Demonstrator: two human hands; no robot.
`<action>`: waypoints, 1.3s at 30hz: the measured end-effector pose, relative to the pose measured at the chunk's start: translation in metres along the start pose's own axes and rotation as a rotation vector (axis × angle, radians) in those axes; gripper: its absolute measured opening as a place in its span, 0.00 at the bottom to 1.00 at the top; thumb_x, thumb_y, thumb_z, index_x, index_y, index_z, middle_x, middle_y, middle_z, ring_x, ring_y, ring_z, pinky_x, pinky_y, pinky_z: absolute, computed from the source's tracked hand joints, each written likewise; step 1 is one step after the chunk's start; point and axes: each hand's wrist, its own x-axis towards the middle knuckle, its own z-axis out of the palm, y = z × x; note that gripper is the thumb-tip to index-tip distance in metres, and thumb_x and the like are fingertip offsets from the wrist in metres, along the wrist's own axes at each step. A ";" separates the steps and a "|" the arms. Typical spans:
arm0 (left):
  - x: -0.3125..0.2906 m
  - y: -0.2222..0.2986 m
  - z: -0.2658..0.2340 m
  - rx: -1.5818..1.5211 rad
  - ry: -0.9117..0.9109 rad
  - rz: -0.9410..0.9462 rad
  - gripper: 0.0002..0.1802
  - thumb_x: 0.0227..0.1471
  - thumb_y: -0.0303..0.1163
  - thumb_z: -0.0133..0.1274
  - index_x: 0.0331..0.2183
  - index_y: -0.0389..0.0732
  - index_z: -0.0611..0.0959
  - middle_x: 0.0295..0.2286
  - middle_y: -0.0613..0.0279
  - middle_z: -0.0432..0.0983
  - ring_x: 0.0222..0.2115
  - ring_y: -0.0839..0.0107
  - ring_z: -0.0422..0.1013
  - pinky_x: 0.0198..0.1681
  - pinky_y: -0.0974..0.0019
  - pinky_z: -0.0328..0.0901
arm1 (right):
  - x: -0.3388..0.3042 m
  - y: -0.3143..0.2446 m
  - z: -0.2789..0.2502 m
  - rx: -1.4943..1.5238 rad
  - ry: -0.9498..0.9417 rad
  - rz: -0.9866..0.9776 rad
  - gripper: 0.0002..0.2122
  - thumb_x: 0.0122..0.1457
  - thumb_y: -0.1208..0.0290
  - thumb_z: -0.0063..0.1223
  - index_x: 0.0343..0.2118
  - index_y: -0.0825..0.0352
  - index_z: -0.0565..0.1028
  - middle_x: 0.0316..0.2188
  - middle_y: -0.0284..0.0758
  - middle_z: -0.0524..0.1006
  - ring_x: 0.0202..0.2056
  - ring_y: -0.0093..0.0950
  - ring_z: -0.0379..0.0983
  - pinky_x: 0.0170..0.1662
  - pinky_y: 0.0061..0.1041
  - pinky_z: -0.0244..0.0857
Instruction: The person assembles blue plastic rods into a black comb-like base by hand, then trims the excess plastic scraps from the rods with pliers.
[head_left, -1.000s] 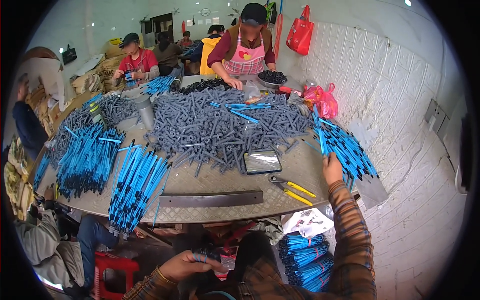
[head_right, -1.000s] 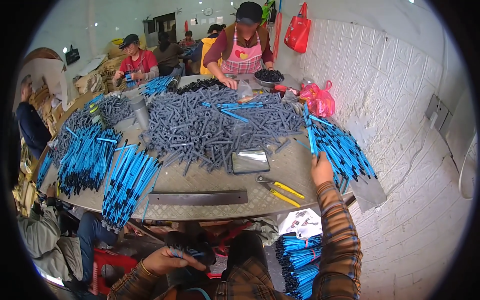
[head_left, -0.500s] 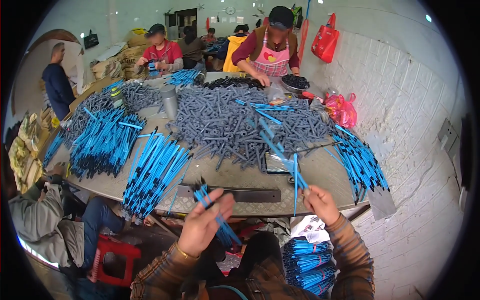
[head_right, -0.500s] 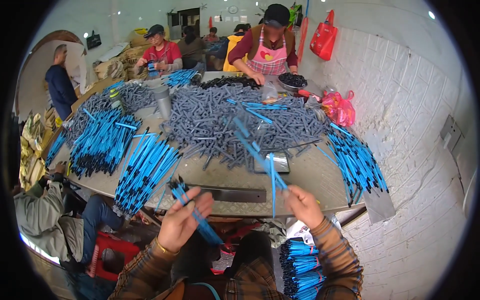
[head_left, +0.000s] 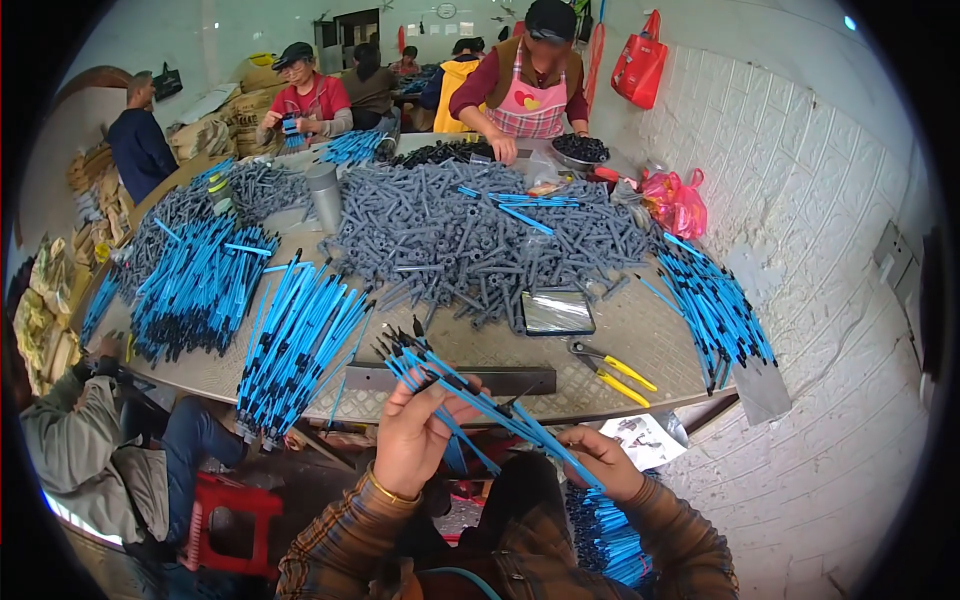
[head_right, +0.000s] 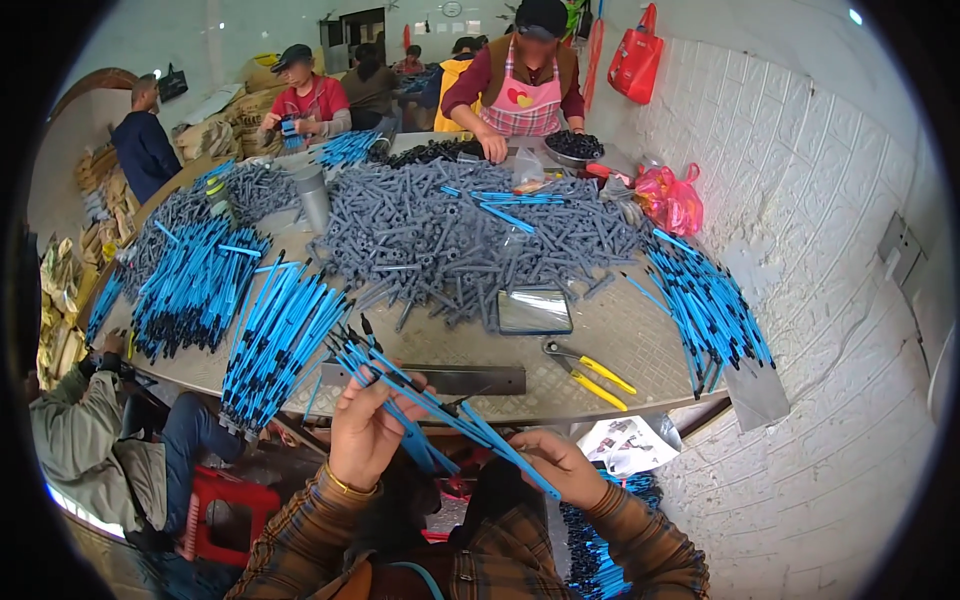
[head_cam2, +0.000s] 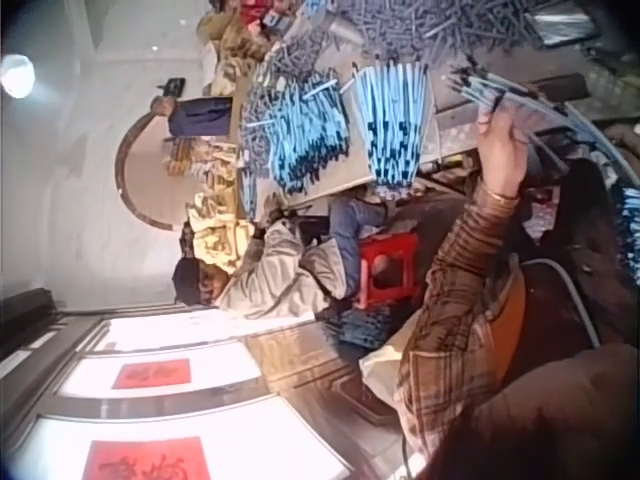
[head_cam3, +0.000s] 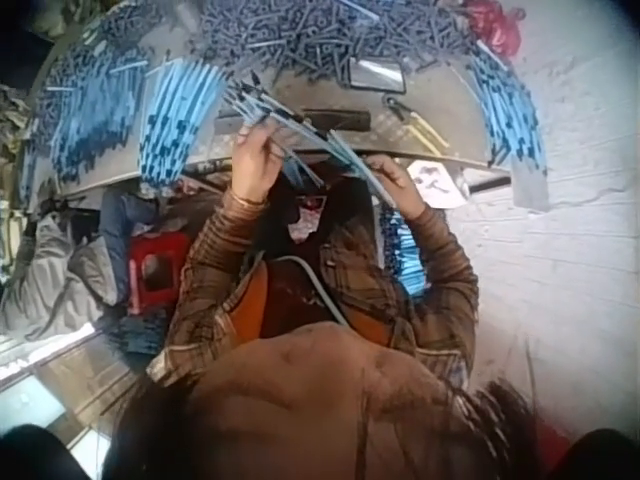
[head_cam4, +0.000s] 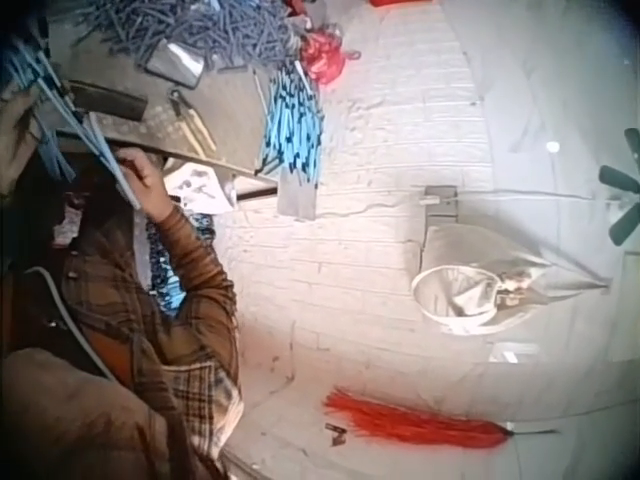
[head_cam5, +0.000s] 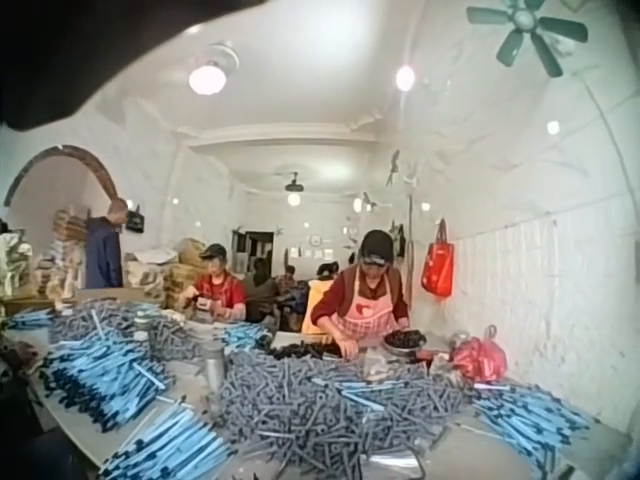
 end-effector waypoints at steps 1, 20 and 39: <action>-0.002 0.001 0.003 -0.021 0.047 -0.014 0.11 0.54 0.28 0.45 0.40 0.36 0.73 0.31 0.52 0.75 0.31 0.59 0.74 0.36 0.59 0.71 | -0.001 -0.001 0.002 0.063 -0.021 0.012 0.10 0.60 0.75 0.40 0.44 0.68 0.65 0.18 0.26 0.65 0.18 0.14 0.58 0.21 0.13 0.52; -0.011 0.000 -0.016 0.063 0.108 0.152 0.10 0.54 0.36 0.47 0.34 0.40 0.72 0.25 0.57 0.74 0.26 0.63 0.74 0.29 0.62 0.71 | -0.002 0.019 0.017 -0.235 0.016 -0.255 0.06 0.56 0.75 0.49 0.36 0.66 0.67 0.22 0.30 0.68 0.22 0.18 0.64 0.24 0.18 0.59; -0.015 0.003 -0.010 0.285 0.057 0.107 0.06 0.50 0.24 0.47 0.34 0.41 0.71 0.28 0.57 0.74 0.27 0.67 0.74 0.31 0.63 0.71 | -0.009 0.013 0.025 -0.853 -0.176 -0.320 0.11 0.50 0.68 0.55 0.38 0.59 0.74 0.29 0.38 0.70 0.27 0.37 0.70 0.28 0.31 0.66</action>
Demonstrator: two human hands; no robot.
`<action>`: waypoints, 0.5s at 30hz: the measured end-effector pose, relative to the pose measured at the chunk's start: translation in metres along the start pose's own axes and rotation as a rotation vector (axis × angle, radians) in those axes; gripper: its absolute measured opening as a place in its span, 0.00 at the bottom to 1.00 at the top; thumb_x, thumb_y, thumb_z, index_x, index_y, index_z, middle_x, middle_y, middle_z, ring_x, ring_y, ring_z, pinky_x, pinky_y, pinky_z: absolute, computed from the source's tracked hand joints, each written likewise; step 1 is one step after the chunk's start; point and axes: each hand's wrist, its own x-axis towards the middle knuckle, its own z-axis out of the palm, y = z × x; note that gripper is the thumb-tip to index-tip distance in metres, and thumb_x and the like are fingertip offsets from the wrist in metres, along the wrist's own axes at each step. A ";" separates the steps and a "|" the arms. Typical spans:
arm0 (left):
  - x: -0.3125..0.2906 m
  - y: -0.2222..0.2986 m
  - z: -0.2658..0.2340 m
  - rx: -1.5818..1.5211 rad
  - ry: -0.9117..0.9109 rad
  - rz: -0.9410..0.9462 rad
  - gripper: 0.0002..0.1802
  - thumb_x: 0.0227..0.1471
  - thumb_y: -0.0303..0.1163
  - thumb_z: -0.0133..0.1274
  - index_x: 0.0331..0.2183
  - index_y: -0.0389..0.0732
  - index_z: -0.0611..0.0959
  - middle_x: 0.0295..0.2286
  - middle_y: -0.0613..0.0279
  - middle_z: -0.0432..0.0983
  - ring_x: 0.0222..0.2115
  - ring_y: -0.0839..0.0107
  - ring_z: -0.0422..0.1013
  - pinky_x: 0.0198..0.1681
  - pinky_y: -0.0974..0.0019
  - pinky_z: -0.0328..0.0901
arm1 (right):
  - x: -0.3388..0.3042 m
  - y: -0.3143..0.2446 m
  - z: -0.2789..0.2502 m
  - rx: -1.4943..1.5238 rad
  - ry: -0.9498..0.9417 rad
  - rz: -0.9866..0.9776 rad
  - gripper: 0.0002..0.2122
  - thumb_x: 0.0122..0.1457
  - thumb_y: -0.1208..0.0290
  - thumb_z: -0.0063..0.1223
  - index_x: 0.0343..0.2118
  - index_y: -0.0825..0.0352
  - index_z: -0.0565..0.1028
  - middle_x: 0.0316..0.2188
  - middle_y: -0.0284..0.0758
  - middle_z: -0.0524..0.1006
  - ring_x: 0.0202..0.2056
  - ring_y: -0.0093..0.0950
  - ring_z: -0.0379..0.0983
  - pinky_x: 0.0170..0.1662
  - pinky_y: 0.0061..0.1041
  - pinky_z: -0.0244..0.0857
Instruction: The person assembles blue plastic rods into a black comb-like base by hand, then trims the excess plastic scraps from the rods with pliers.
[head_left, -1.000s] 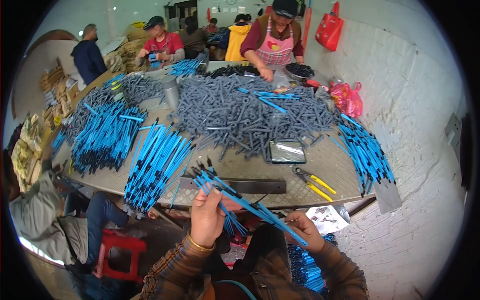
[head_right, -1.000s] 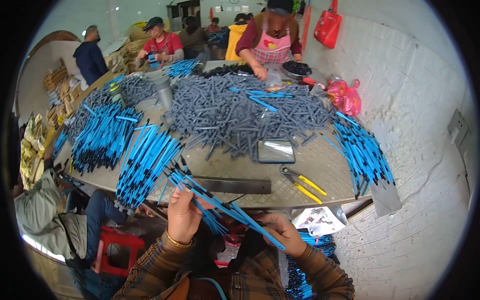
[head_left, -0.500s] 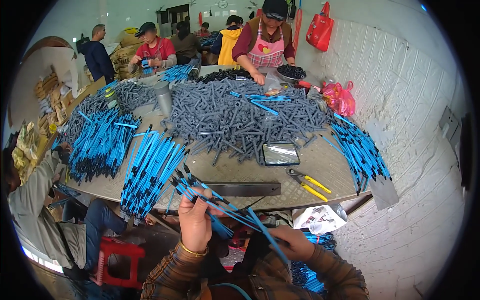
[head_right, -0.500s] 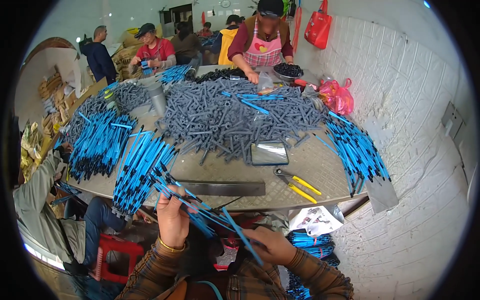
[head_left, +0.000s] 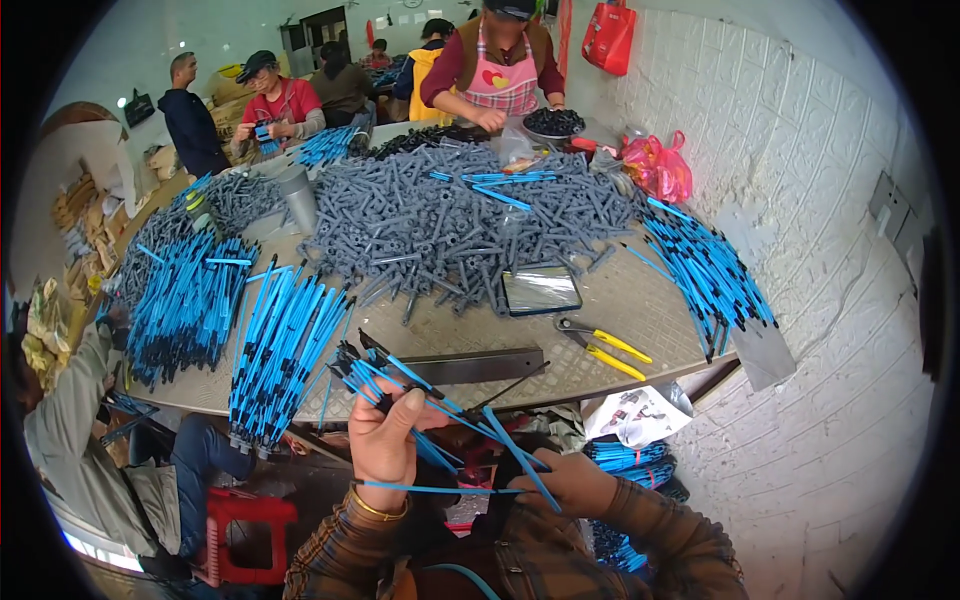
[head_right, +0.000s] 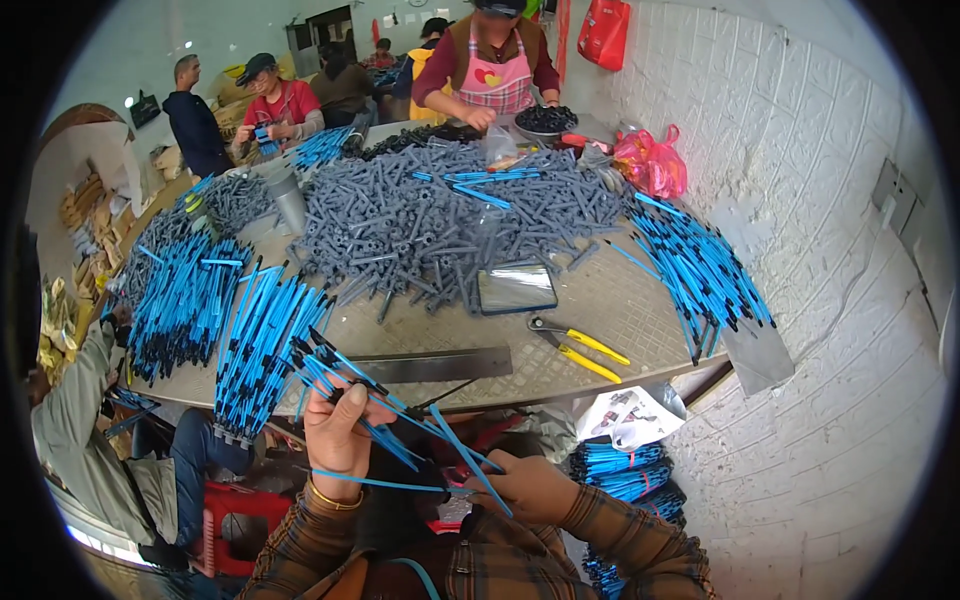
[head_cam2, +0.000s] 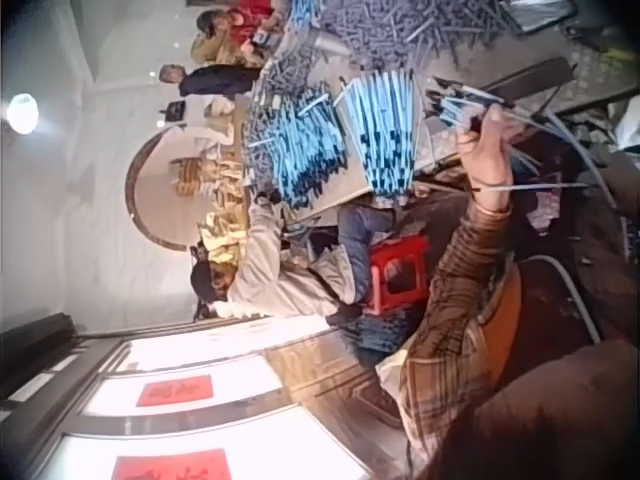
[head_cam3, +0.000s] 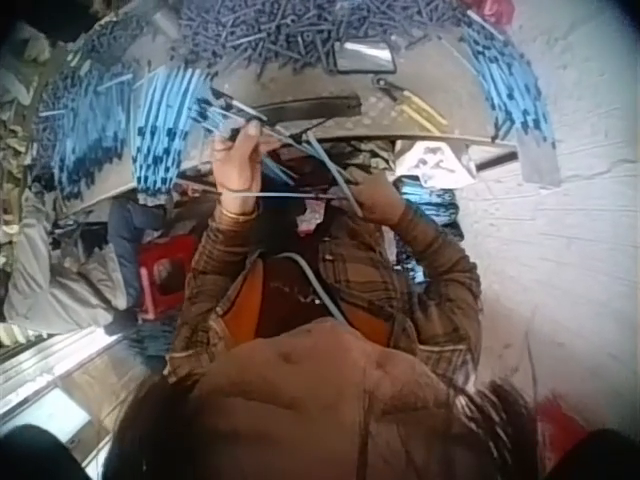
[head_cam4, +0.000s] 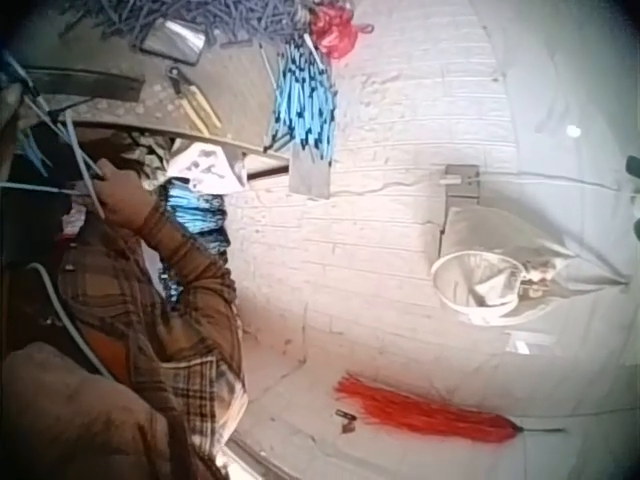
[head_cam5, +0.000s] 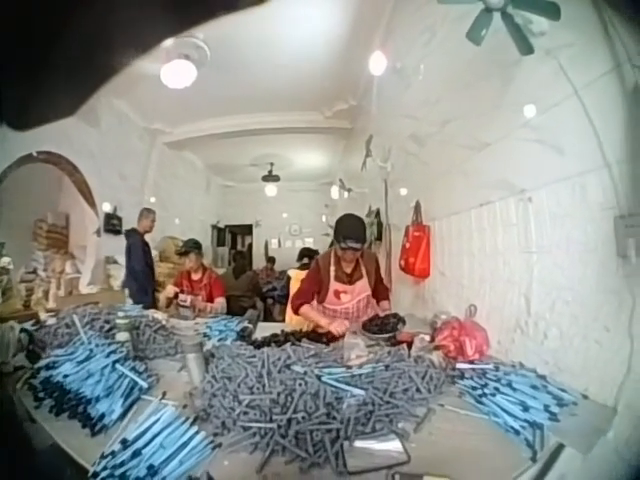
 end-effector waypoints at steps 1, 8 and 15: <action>0.001 -0.003 0.000 0.017 0.034 0.010 0.06 0.51 0.24 0.47 0.34 0.41 0.71 0.28 0.58 0.73 0.27 0.67 0.73 0.30 0.64 0.70 | 0.000 0.004 0.001 -0.005 0.037 -0.054 0.11 0.50 0.67 0.55 0.38 0.59 0.74 0.30 0.37 0.70 0.27 0.36 0.70 0.28 0.30 0.66; 0.004 -0.011 0.020 -0.093 0.145 0.106 0.07 0.51 0.23 0.46 0.35 0.41 0.70 0.25 0.62 0.71 0.25 0.71 0.70 0.30 0.65 0.68 | -0.001 0.012 -0.008 -0.038 0.414 -0.265 0.13 0.50 0.68 0.56 0.39 0.62 0.72 0.29 0.36 0.71 0.24 0.32 0.71 0.26 0.28 0.65; -0.001 -0.010 0.027 -0.137 0.035 0.123 0.08 0.52 0.23 0.45 0.37 0.40 0.70 0.25 0.60 0.70 0.26 0.68 0.68 0.35 0.62 0.65 | -0.018 0.009 -0.012 0.204 0.473 0.220 0.13 0.52 0.69 0.55 0.36 0.66 0.66 0.28 0.41 0.73 0.29 0.38 0.73 0.30 0.29 0.66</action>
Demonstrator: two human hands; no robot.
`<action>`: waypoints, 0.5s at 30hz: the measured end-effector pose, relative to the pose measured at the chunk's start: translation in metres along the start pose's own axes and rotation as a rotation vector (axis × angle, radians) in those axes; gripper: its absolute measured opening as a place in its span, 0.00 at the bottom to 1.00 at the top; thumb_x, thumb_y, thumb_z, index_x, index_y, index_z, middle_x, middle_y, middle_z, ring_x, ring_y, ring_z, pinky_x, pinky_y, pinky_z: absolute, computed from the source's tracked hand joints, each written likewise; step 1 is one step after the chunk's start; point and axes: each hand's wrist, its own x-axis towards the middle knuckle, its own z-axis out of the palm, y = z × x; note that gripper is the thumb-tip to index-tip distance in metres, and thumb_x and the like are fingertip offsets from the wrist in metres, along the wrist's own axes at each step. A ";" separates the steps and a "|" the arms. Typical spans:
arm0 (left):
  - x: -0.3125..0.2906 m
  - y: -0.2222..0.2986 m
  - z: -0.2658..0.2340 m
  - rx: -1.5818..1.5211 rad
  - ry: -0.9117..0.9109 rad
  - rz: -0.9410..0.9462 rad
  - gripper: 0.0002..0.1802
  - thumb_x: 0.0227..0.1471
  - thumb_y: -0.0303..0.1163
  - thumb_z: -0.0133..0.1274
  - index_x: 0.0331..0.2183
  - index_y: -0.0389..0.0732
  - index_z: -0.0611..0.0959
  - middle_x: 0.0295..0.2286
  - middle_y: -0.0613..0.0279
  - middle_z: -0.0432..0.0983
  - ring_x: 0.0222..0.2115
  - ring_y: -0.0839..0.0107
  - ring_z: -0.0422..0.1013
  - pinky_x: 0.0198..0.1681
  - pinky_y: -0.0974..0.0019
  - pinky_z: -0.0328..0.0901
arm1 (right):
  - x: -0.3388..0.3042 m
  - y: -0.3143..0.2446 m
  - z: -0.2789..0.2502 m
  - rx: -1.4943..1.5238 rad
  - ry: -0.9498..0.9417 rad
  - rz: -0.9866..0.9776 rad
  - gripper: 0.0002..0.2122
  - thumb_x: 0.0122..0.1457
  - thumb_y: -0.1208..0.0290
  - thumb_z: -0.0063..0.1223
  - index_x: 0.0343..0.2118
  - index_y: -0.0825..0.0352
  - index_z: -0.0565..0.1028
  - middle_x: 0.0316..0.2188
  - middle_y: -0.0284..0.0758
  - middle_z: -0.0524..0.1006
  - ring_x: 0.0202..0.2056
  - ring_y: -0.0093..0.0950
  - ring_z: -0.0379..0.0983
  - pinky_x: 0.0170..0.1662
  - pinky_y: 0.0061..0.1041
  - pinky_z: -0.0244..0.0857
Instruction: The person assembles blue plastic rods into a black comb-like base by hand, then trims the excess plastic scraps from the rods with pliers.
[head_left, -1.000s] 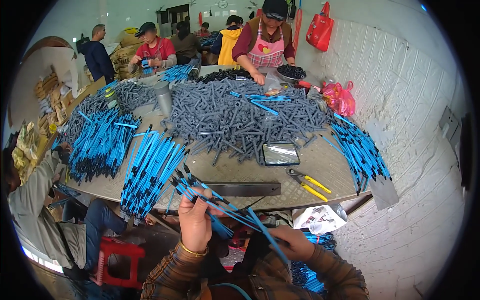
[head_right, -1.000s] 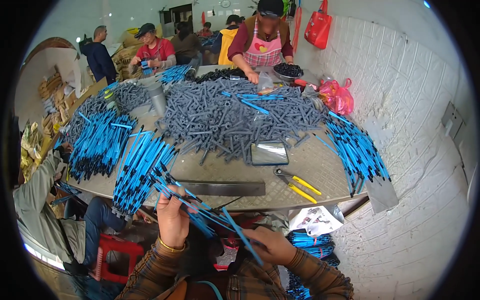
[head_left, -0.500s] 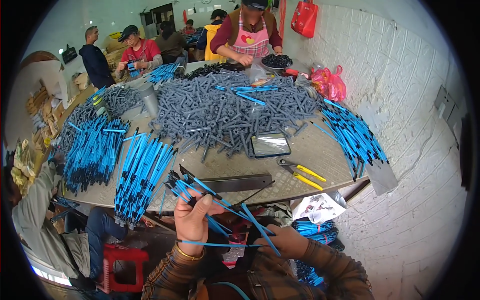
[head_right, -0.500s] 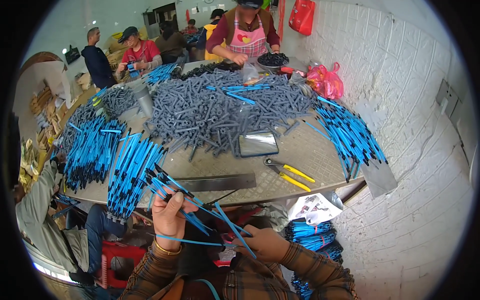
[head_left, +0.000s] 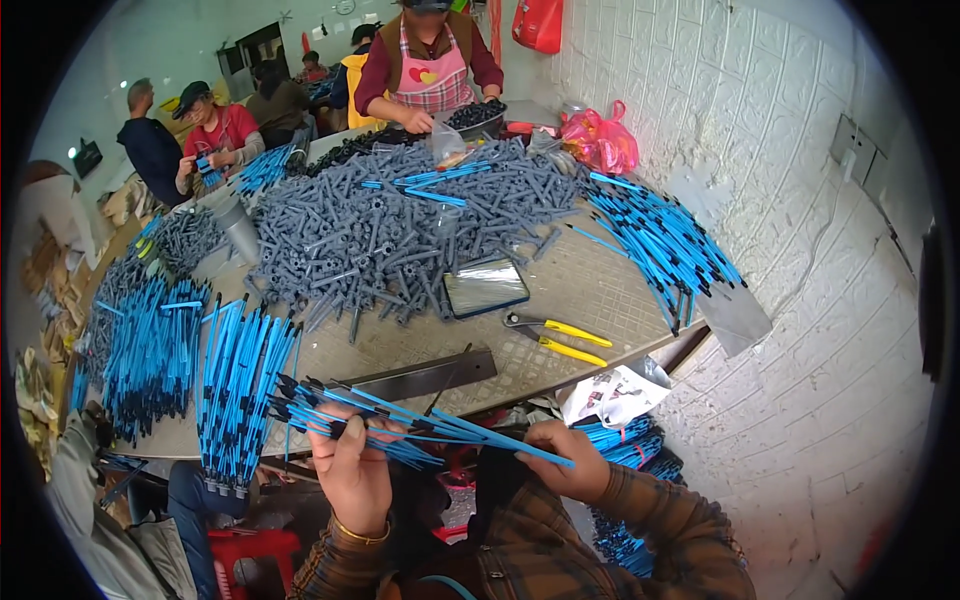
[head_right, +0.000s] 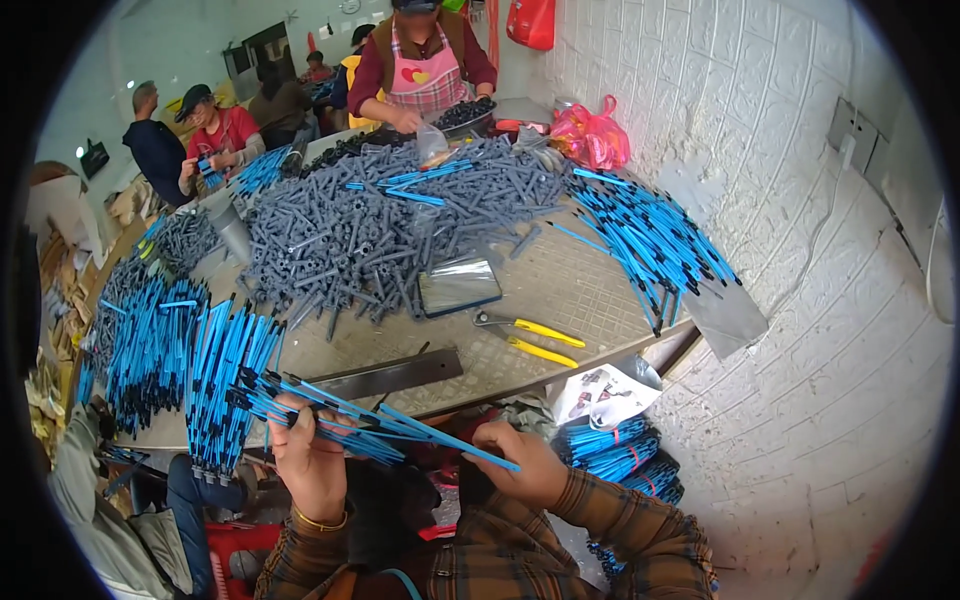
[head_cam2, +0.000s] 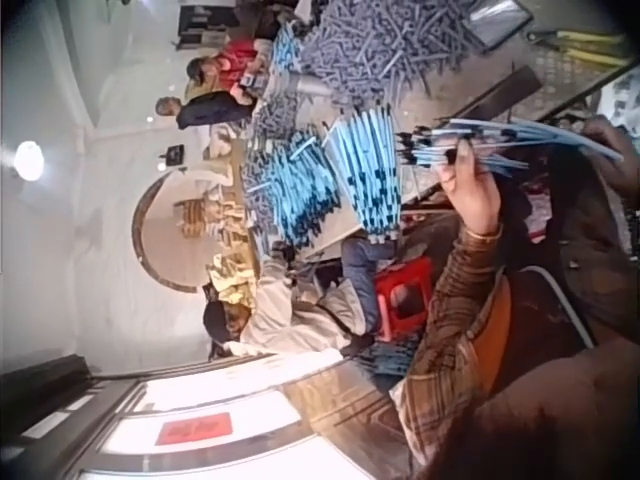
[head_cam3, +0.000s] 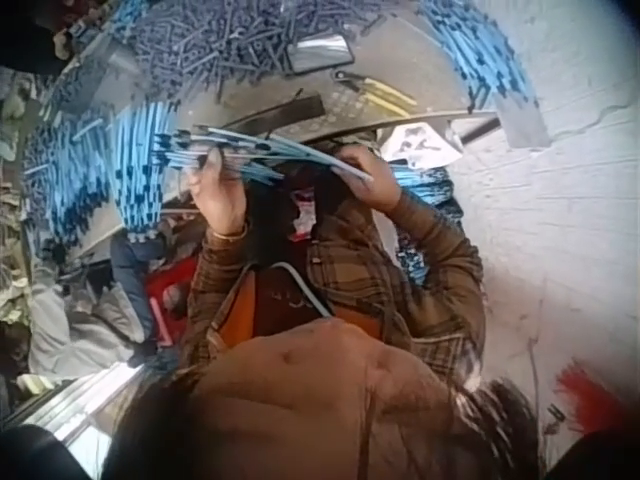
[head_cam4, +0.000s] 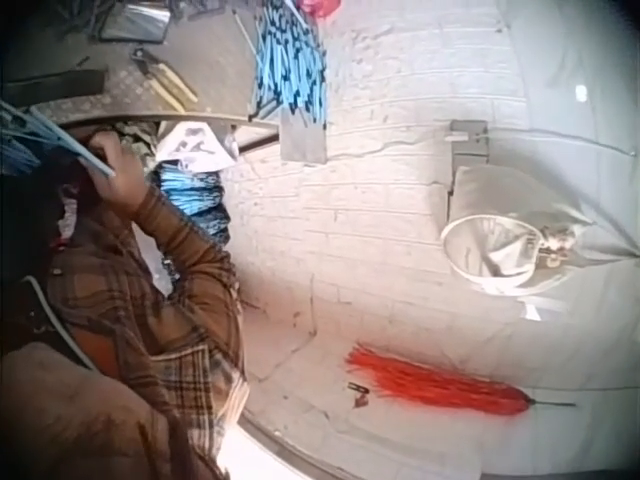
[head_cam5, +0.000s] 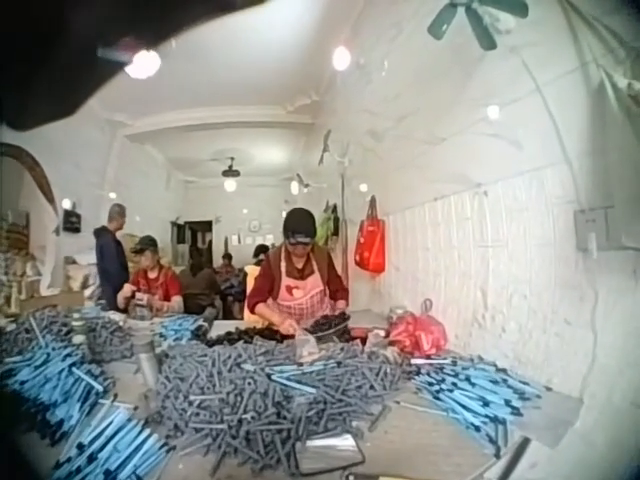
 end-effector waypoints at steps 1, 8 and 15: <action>0.000 0.001 0.001 -0.013 -0.025 -0.011 0.08 0.52 0.24 0.45 0.37 0.40 0.69 0.25 0.60 0.70 0.26 0.67 0.68 0.35 0.61 0.65 | 0.002 0.001 -0.003 0.000 -0.004 -0.006 0.13 0.52 0.69 0.55 0.36 0.66 0.66 0.28 0.41 0.73 0.29 0.38 0.73 0.30 0.29 0.66; -0.001 0.010 -0.012 -0.198 -0.218 -0.117 0.08 0.54 0.27 0.44 0.38 0.40 0.69 0.25 0.55 0.71 0.26 0.59 0.70 0.35 0.55 0.66 | 0.033 0.012 -0.036 -0.029 -0.295 0.028 0.10 0.54 0.72 0.51 0.39 0.66 0.68 0.26 0.39 0.73 0.27 0.29 0.72 0.31 0.23 0.65; -0.011 0.032 -0.008 -0.191 -0.423 -0.403 0.07 0.53 0.26 0.45 0.36 0.38 0.70 0.27 0.43 0.74 0.27 0.55 0.73 0.34 0.55 0.67 | 0.122 0.107 -0.178 -1.110 0.573 0.048 0.16 0.52 0.64 0.50 0.41 0.69 0.69 0.34 0.47 0.71 0.37 0.43 0.69 0.41 0.38 0.64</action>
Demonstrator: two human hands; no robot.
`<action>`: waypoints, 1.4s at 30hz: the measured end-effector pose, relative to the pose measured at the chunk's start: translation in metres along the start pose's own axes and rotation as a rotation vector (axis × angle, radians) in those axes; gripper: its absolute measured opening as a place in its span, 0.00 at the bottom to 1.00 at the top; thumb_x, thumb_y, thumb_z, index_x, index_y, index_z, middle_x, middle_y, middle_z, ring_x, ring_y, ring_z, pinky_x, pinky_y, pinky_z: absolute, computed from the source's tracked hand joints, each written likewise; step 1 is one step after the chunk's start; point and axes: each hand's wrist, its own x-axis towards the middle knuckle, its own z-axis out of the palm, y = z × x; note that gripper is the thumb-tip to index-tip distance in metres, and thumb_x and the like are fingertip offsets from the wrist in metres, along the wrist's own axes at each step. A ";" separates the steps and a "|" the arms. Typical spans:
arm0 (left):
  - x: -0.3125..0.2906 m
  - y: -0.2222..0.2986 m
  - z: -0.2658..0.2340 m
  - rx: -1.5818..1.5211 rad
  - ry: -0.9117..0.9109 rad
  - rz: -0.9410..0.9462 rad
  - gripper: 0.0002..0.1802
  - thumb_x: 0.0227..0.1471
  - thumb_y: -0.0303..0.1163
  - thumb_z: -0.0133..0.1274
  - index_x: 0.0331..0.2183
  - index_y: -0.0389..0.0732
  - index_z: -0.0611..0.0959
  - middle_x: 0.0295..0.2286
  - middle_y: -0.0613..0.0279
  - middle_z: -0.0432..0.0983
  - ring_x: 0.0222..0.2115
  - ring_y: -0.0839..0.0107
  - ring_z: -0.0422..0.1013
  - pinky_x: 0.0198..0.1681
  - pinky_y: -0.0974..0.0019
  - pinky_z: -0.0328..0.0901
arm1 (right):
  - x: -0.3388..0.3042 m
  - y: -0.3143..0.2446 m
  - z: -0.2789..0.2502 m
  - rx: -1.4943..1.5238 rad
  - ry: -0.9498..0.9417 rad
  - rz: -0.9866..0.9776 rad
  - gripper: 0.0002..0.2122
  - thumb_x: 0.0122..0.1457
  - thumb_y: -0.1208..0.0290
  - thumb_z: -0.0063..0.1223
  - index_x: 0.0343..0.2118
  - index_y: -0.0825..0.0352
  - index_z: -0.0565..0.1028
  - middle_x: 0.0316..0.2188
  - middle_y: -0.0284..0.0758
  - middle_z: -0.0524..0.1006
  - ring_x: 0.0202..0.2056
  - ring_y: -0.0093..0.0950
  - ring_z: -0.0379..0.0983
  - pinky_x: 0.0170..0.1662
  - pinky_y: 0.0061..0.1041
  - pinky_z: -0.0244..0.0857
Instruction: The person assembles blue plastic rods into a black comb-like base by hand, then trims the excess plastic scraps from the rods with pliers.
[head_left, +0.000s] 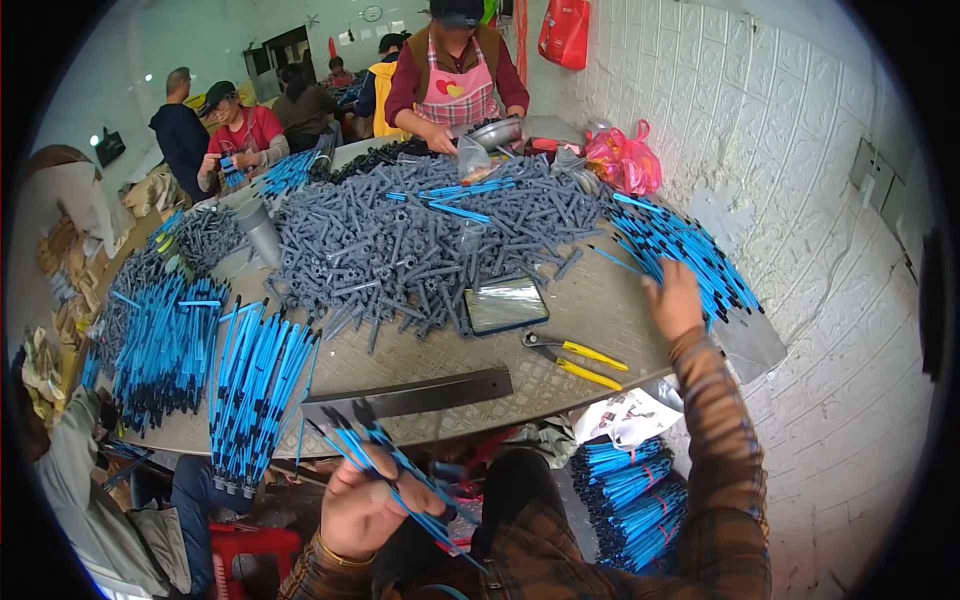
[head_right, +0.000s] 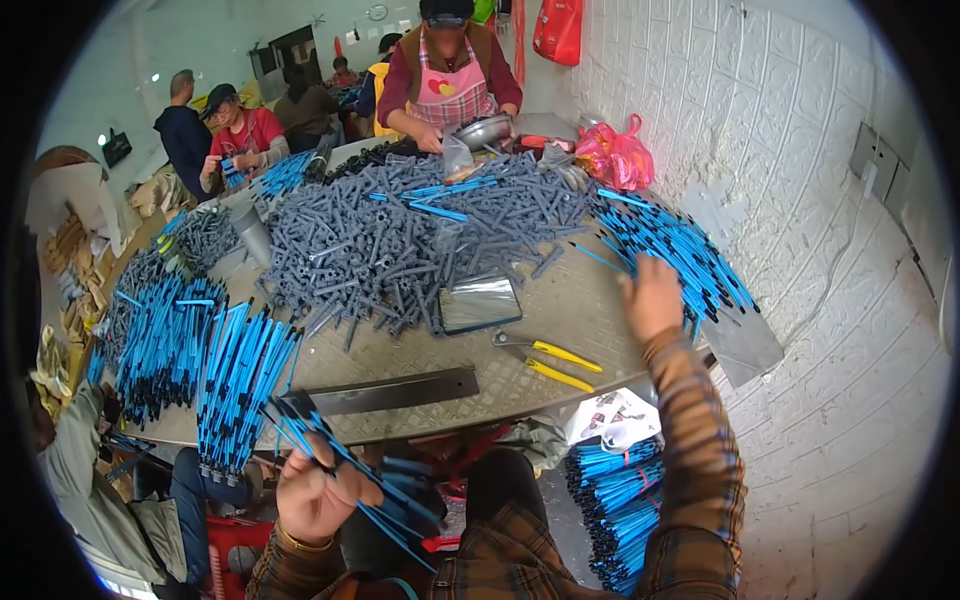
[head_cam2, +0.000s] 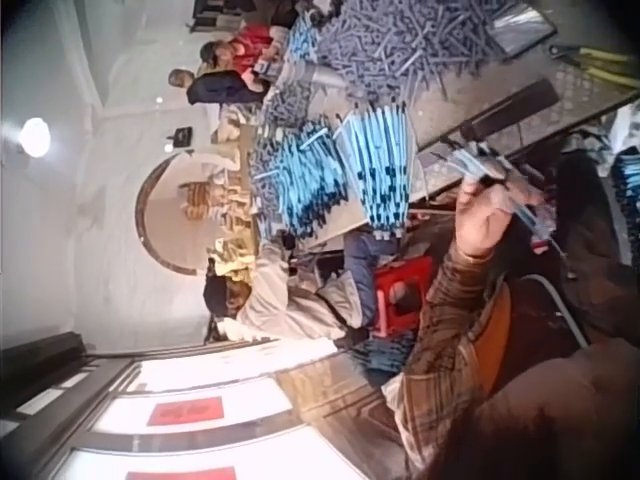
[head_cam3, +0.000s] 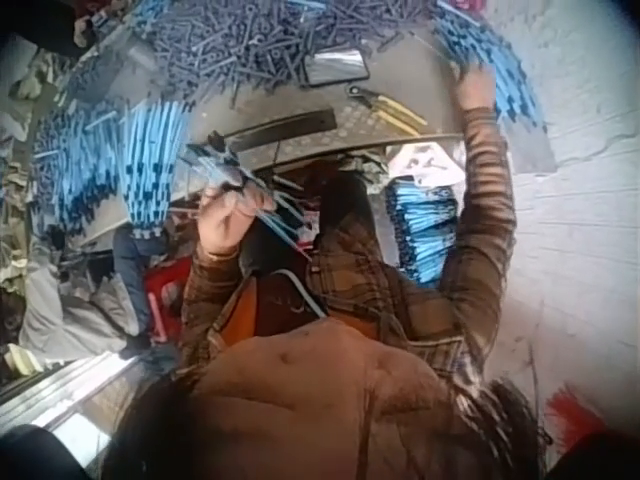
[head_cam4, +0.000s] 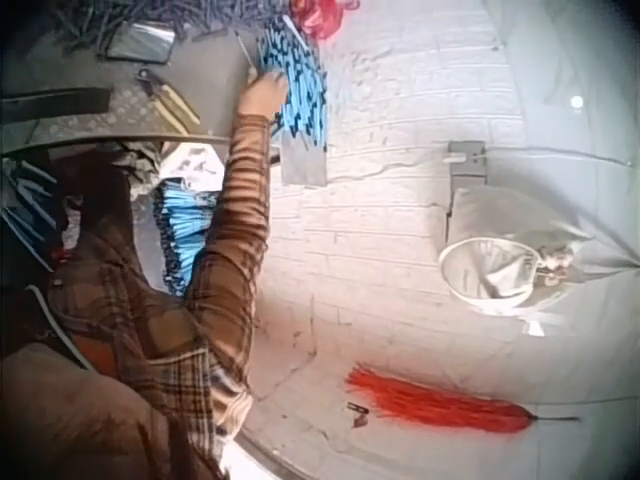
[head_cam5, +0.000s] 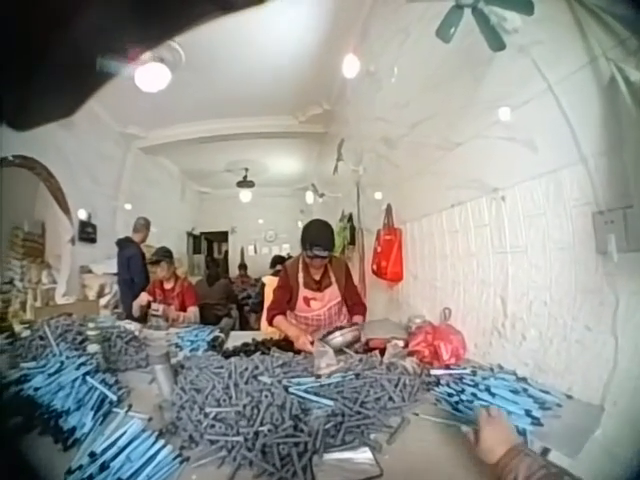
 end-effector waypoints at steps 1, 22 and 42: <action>-0.003 0.000 -0.004 0.009 0.000 0.010 0.07 0.53 0.26 0.45 0.36 0.38 0.70 0.27 0.43 0.74 0.27 0.55 0.73 0.34 0.55 0.67 | 0.010 0.021 0.015 -0.141 0.013 0.093 0.16 0.52 0.63 0.50 0.40 0.68 0.69 0.34 0.46 0.71 0.37 0.43 0.69 0.40 0.38 0.65; -0.023 0.008 -0.022 0.293 -0.045 -0.439 0.21 0.51 0.30 0.48 0.45 0.27 0.70 0.45 0.37 0.67 0.47 0.48 0.65 0.53 0.49 0.56 | 0.007 0.070 0.053 0.325 -0.045 0.341 0.13 0.57 0.60 0.46 0.35 0.67 0.71 0.25 0.45 0.74 0.27 0.43 0.71 0.32 0.39 0.64; -0.036 0.002 -0.040 0.159 0.110 -0.399 0.22 0.53 0.27 0.47 0.49 0.30 0.67 0.47 0.40 0.66 0.50 0.49 0.63 0.54 0.50 0.56 | 0.007 -0.004 -0.001 -0.163 -0.295 -0.040 0.18 0.57 0.53 0.41 0.29 0.65 0.73 0.26 0.45 0.74 0.28 0.44 0.72 0.30 0.41 0.66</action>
